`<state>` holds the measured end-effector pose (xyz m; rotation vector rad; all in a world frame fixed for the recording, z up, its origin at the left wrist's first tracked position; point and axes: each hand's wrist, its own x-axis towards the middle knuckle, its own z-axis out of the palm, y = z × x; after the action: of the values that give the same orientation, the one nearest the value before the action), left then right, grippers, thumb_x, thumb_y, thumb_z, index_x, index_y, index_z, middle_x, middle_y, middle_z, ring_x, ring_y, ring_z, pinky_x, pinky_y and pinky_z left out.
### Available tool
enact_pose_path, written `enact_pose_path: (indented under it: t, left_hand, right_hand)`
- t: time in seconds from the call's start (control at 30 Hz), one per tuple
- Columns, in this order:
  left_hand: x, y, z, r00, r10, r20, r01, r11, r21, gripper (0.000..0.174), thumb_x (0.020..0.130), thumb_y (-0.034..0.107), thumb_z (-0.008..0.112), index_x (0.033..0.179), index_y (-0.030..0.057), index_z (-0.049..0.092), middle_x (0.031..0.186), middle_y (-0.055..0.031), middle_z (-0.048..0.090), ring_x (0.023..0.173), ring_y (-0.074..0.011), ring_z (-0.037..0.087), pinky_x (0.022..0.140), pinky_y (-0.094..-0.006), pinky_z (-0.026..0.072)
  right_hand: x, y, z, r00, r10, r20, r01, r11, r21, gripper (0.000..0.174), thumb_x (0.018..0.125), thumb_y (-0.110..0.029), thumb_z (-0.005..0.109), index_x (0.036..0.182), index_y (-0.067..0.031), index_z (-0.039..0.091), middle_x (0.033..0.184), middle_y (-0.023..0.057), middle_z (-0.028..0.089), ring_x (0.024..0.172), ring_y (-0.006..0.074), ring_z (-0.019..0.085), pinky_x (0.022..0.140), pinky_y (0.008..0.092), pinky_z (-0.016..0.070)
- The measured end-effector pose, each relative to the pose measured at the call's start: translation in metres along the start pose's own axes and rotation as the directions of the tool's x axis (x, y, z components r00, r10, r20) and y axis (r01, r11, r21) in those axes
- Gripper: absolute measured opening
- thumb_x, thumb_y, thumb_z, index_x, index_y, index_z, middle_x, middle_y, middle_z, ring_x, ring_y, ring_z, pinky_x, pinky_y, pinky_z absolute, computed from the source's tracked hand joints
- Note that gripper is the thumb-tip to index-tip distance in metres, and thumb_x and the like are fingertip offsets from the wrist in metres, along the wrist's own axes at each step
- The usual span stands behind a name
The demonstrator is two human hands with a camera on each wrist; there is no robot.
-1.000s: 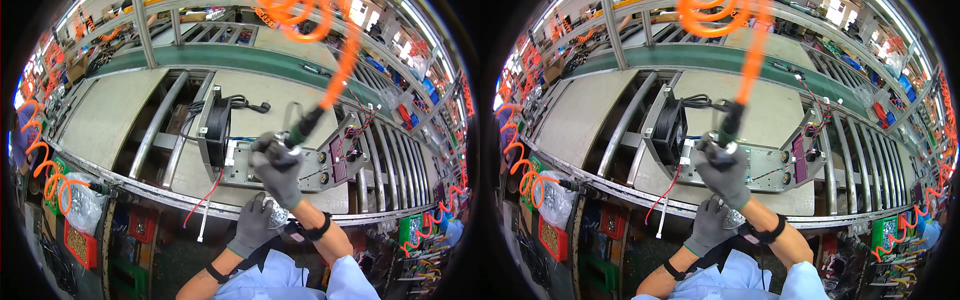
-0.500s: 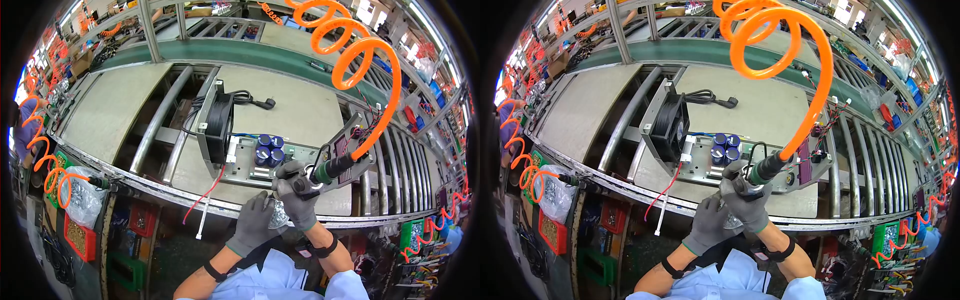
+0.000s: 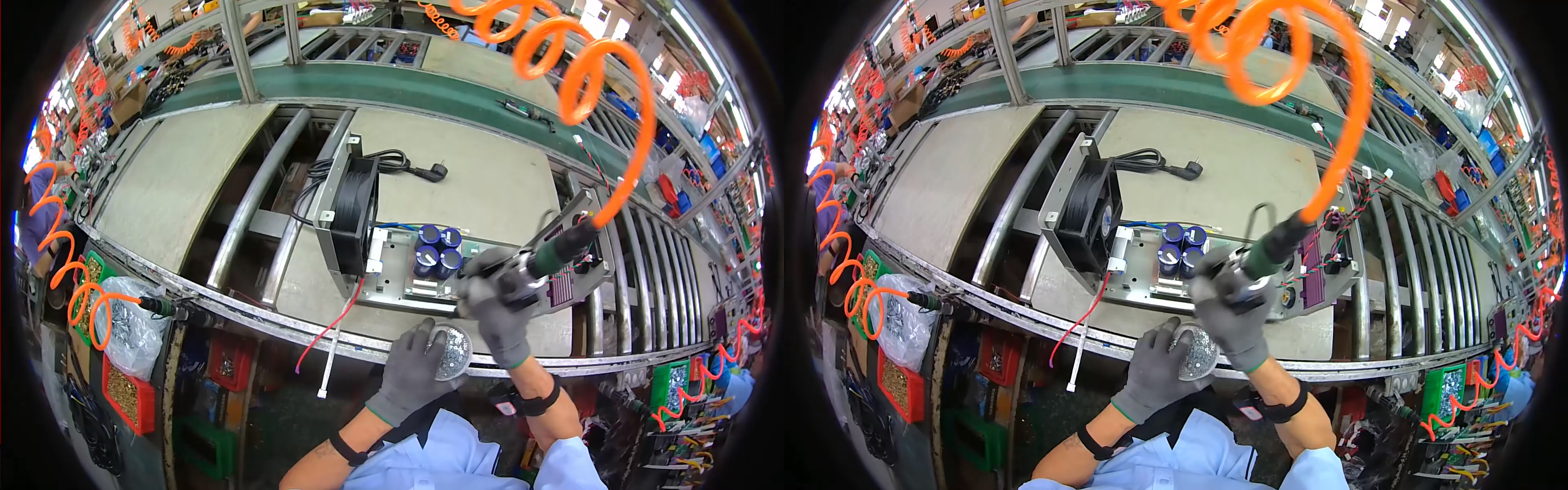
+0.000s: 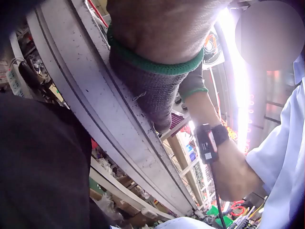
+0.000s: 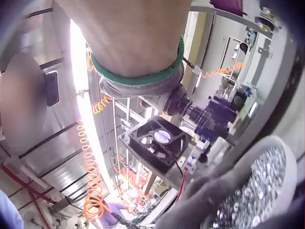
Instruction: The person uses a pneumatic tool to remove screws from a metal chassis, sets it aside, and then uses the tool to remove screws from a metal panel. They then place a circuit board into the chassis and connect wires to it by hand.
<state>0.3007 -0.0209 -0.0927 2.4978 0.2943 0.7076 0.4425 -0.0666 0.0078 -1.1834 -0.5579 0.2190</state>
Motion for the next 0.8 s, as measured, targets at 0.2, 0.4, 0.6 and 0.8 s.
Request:
enact_pose_path:
  t: [0.2,0.4,0.6,0.8]
  left_hand:
    - [0.003,0.000,0.001,1.000,0.017,-0.014,-0.016,0.999,0.051,0.079,0.068,0.053,0.083,0.122,-0.0001,0.060,0.128,-0.0224,0.057,0.106,-0.0383,0.059,0.091,-0.0489,0.0506]
    - [0.003,0.000,-0.001,1.000,-0.009,0.017,0.008,0.998,0.067,0.082,0.067,0.055,0.084,0.124,0.0008,0.060,0.129,-0.0210,0.057,0.108,-0.0370,0.058,0.092,-0.0474,0.0502]
    - [0.005,0.000,0.000,1.000,-0.016,0.013,0.015,0.998,0.062,0.082,0.065,0.053,0.086,0.123,0.0012,0.059,0.129,-0.0207,0.057,0.109,-0.0371,0.058,0.092,-0.0472,0.0500]
    - [0.004,0.003,0.001,1.000,-0.008,0.012,0.007,0.997,0.076,0.082,0.065,0.051,0.085,0.123,0.0001,0.059,0.131,-0.0212,0.056,0.110,-0.0369,0.058,0.092,-0.0477,0.0491]
  right_hand:
    - [0.082,-0.008,-0.010,0.981,-0.189,-0.043,0.188,0.981,-0.037,0.017,0.084,0.010,0.062,0.097,-0.0013,0.061,0.078,0.0043,0.065,0.061,0.0094,0.061,0.046,0.0217,0.0455]
    - [0.121,0.024,-0.020,0.959,-0.267,-0.092,0.251,0.956,-0.155,0.021,0.084,0.007,0.063,0.102,-0.0016,0.059,0.082,0.0069,0.065,0.066,0.0139,0.066,0.053,0.0244,0.0500]
    - [0.131,0.032,-0.025,0.980,-0.188,-0.070,0.180,0.978,-0.106,0.019,0.083,0.007,0.064,0.098,-0.0025,0.059,0.079,0.0056,0.064,0.065,0.0133,0.065,0.057,0.0266,0.0513]
    - [0.139,0.034,-0.019,0.978,-0.195,-0.075,0.188,0.978,-0.091,0.016,0.081,0.005,0.067,0.094,-0.0021,0.060,0.077,0.0049,0.062,0.063,0.0129,0.062,0.057,0.0278,0.0513]
